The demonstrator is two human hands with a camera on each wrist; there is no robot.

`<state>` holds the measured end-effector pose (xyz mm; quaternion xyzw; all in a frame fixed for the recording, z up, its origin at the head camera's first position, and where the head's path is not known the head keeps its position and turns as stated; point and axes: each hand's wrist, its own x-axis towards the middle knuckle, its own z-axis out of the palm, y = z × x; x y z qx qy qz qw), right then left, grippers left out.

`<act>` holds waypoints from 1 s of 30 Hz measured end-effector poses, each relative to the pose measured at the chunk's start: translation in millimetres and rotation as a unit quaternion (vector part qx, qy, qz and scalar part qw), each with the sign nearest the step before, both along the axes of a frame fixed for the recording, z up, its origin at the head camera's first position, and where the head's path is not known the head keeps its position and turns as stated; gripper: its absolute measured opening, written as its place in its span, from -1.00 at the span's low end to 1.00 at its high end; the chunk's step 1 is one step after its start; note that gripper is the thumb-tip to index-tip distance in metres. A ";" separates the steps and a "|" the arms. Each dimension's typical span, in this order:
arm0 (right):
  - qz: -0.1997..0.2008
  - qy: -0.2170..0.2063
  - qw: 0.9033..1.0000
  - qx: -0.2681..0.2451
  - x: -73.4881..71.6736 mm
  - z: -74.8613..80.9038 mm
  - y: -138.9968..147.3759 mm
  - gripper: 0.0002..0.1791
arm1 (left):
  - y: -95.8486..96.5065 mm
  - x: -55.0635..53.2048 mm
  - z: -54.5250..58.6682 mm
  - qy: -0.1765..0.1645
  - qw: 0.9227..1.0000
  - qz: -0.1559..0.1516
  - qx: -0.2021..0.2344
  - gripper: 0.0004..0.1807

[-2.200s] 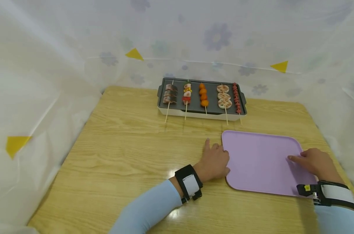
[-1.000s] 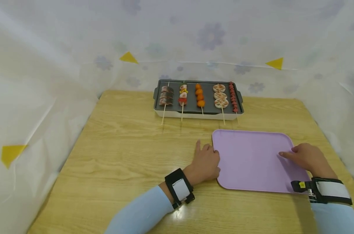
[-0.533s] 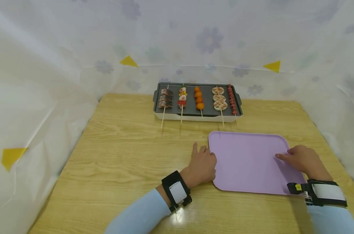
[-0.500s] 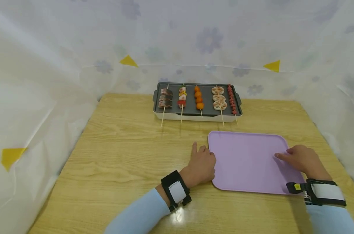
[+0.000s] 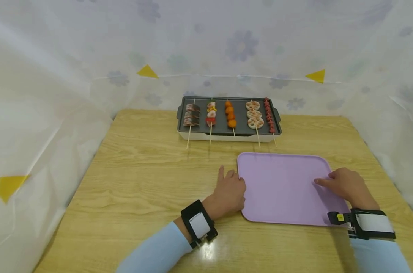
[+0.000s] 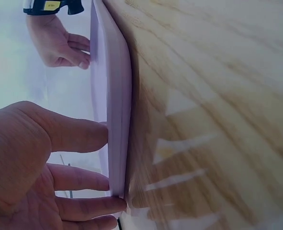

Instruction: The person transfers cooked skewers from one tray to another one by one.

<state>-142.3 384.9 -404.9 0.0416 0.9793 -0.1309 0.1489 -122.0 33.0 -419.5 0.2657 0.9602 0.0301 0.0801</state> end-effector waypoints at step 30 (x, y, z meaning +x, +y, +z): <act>0.011 0.046 0.999 -0.010 3.9 -5.2 -39.4 -0.34 | -40.7 -3.4 -5.6 -0.017 0.999 0.019 0.029 -0.48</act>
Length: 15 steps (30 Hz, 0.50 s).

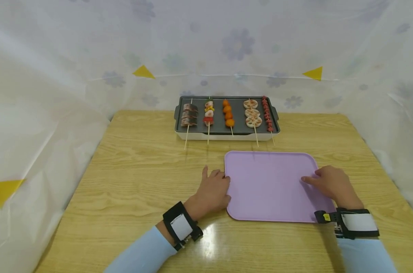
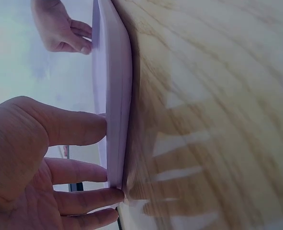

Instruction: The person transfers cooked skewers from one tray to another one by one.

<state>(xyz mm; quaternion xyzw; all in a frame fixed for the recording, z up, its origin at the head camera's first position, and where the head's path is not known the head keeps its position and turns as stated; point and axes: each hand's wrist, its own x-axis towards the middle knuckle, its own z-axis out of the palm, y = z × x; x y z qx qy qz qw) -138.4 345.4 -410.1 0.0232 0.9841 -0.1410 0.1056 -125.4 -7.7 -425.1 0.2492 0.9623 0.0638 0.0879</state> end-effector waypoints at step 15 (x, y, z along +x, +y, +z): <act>-0.018 -0.002 1.000 -0.001 3.2 1.5 -13.5 -0.28 | -12.3 4.2 4.4 0.011 0.999 -0.001 0.030 -0.52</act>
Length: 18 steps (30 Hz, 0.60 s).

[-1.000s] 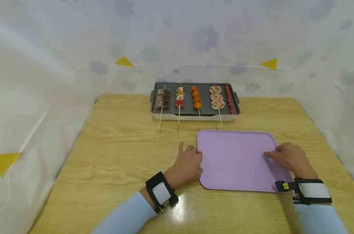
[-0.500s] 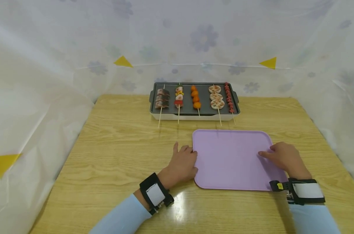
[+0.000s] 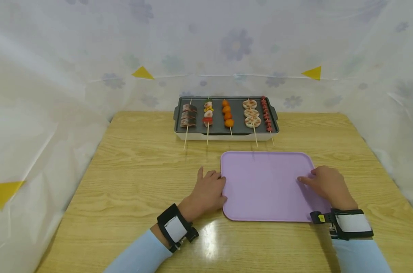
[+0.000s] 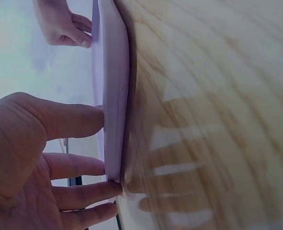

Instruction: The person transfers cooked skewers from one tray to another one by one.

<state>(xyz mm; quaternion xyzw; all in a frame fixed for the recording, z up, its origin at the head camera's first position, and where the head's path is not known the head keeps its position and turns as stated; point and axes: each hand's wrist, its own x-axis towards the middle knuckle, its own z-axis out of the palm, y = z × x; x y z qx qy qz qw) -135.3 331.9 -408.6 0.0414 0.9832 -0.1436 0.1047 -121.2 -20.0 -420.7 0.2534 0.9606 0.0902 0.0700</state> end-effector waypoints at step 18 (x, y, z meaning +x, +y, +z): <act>-0.008 -0.005 1.000 0.004 -1.6 -4.0 -10.6 -0.25 | -11.7 0.0 -1.5 -0.004 1.000 0.012 0.009 -0.47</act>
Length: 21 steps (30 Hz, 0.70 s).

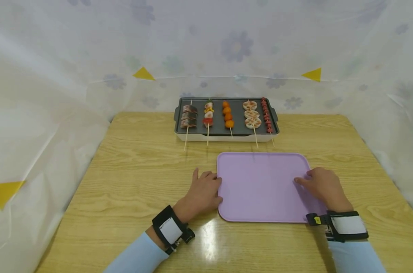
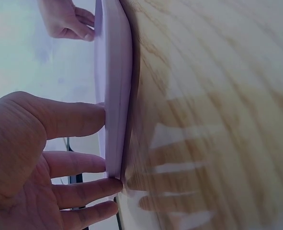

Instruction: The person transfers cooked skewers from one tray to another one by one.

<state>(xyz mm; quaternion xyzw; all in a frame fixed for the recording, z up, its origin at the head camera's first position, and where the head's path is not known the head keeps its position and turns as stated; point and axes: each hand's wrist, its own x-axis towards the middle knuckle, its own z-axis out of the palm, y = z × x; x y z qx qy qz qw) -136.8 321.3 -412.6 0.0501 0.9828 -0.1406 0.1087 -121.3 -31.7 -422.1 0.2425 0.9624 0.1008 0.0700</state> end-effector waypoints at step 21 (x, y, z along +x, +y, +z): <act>0.012 0.001 1.000 0.006 -4.2 -0.7 -16.0 -0.28 | -17.6 0.9 -0.8 -0.012 1.000 0.003 0.019 -0.42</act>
